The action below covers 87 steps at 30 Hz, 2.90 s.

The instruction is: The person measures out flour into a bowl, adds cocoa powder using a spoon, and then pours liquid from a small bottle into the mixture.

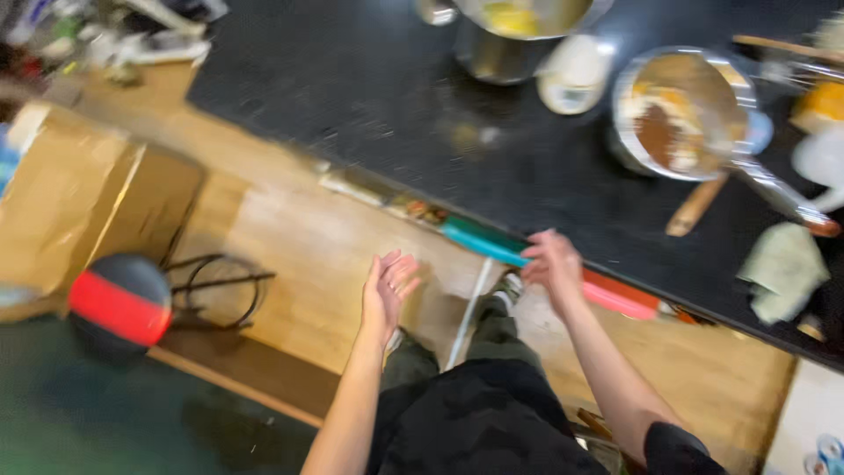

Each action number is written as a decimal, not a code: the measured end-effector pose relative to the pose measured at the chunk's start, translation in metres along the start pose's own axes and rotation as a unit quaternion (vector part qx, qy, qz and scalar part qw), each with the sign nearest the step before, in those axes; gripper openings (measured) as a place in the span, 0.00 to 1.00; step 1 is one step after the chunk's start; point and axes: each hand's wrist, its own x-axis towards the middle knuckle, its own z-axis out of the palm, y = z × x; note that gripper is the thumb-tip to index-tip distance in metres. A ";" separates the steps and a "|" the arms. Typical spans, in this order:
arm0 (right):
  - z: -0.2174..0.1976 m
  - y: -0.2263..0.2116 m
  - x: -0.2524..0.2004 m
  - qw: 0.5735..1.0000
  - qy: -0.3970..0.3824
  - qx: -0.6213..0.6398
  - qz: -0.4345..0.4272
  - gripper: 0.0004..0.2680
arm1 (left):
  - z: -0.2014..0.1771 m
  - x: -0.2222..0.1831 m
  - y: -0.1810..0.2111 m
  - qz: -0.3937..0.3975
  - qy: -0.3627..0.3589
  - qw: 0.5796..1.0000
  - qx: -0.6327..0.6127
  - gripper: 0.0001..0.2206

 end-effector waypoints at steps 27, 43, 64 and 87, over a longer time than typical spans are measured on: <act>0.273 0.349 0.247 0.526 -0.022 -0.840 -0.130 0.28 | -0.386 0.108 -0.255 -0.310 0.300 0.884 0.181 0.25; 0.345 0.277 0.326 0.679 -0.026 -0.734 -0.014 0.27 | -0.267 0.268 -0.128 0.044 0.127 0.990 -0.032 0.17; 0.227 0.124 -0.014 0.838 -0.102 -0.481 -0.236 0.08 | -0.088 0.091 0.009 0.395 -0.037 0.768 0.503 0.39; -0.070 -0.080 -0.047 0.949 -0.201 -0.028 -0.243 0.29 | 0.263 -0.037 0.017 0.383 -0.434 0.741 0.341 0.20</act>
